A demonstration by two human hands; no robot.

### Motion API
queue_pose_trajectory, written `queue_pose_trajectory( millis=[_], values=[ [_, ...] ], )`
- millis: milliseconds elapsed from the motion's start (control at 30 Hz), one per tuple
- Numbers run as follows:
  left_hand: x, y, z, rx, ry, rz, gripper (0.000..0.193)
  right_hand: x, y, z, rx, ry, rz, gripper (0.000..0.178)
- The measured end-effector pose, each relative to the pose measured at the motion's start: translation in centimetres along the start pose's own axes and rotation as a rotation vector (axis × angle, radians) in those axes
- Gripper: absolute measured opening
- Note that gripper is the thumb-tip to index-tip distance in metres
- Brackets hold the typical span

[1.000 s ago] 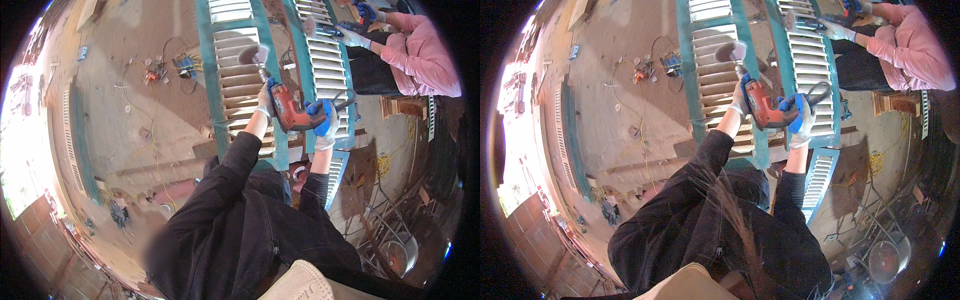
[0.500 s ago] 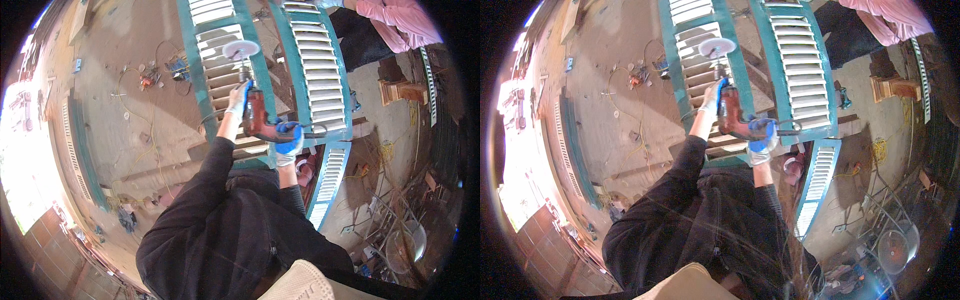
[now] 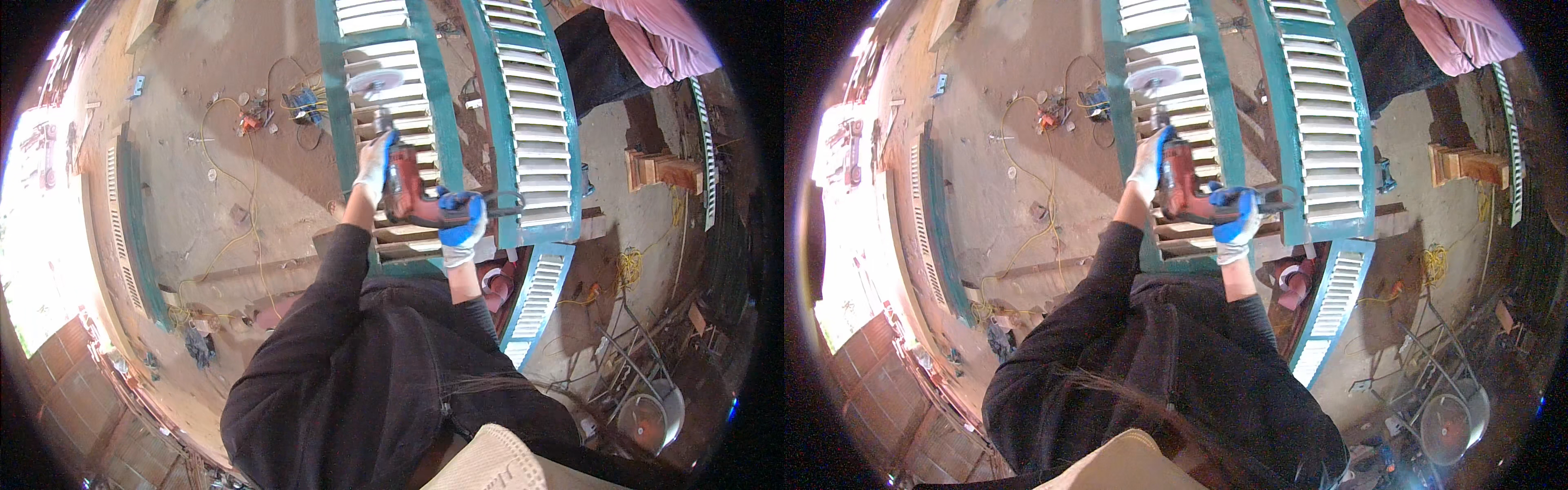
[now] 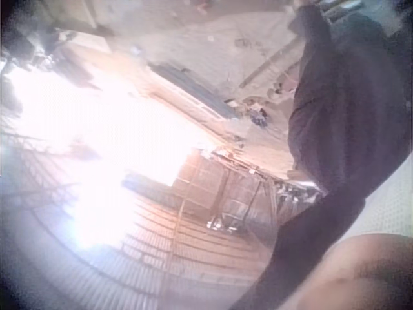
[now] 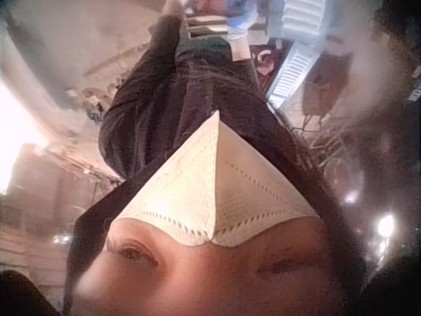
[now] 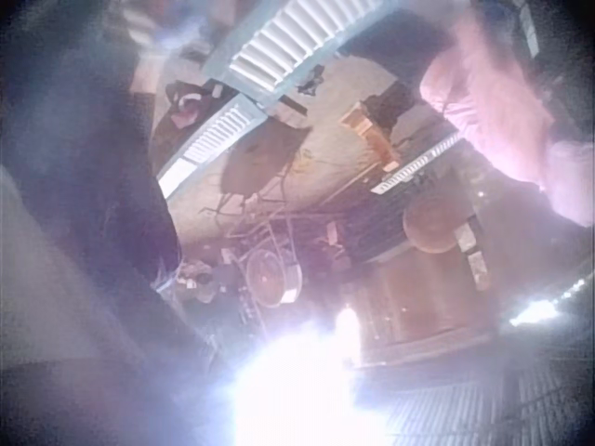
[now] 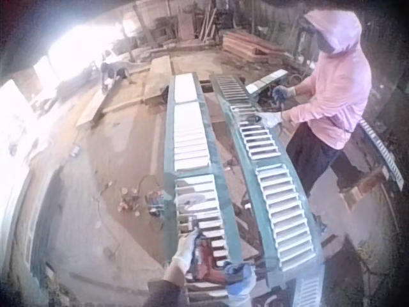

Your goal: The person uses a handheld electric sander to smooth the surface of wooden slats on a green metal frame. A coworker performs the same task on an adjacent frame. The camera wearer moves the sander systematically across the slats.

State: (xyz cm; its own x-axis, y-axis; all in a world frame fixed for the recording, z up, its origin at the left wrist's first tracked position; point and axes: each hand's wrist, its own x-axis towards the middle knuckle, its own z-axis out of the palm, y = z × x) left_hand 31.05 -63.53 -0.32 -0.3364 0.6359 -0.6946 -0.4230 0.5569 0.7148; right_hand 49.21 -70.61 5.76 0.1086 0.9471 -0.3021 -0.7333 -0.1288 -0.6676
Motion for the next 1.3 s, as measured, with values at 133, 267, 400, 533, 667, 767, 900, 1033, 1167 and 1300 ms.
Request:
queue_pose_trajectory(
  millis=[133, 267, 400, 533, 667, 767, 900, 1033, 1167, 1300],
  values=[
    [0.2, 0.8, -3.6, -0.336, -0.022, -0.062, 0.026, -0.4, 2.3, 1.9, -0.035, -0.138, 0.040, 0.029],
    [1.3, -1.0, -3.5, -0.195, 0.017, -0.092, 0.026, -0.7, 2.0, 0.9, -0.017, -0.048, 0.080, 0.030],
    [0.3, -1.5, -1.3, -0.194, -0.075, 0.081, 0.024, -1.0, 0.0, 0.5, 0.037, -0.078, -0.033, 0.027],
    [1.7, -1.9, -4.7, -0.381, -0.106, -0.016, 0.022, -0.9, 2.7, 0.7, 0.024, -0.141, 0.005, 0.028],
    [2.7, -1.8, -8.0, -0.519, -0.213, -0.072, 0.022, -0.8, 3.6, 3.0, -0.065, -0.200, 0.049, 0.029],
    [2.4, -2.4, -6.9, -0.539, -0.187, -0.075, 0.021, -1.2, 2.6, 2.6, -0.029, -0.181, 0.040, 0.026],
    [1.2, -2.5, -3.7, -0.317, -0.118, -0.014, 0.021, -2.1, 1.6, 1.4, -0.042, -0.152, -0.042, 0.025],
    [1.3, -1.9, -3.8, -0.106, -0.034, 0.097, 0.024, -2.1, 2.4, 1.1, 0.026, -0.114, -0.025, 0.025],
    [1.1, -1.0, -6.8, -0.588, -0.199, -0.104, 0.025, -0.9, 3.2, 3.1, -0.019, -0.175, 0.054, 0.027],
    [0.6, -0.1, -5.6, -0.442, -0.144, -0.066, 0.024, -0.9, 3.2, 2.6, -0.098, -0.154, -0.039, 0.030]
  ],
)
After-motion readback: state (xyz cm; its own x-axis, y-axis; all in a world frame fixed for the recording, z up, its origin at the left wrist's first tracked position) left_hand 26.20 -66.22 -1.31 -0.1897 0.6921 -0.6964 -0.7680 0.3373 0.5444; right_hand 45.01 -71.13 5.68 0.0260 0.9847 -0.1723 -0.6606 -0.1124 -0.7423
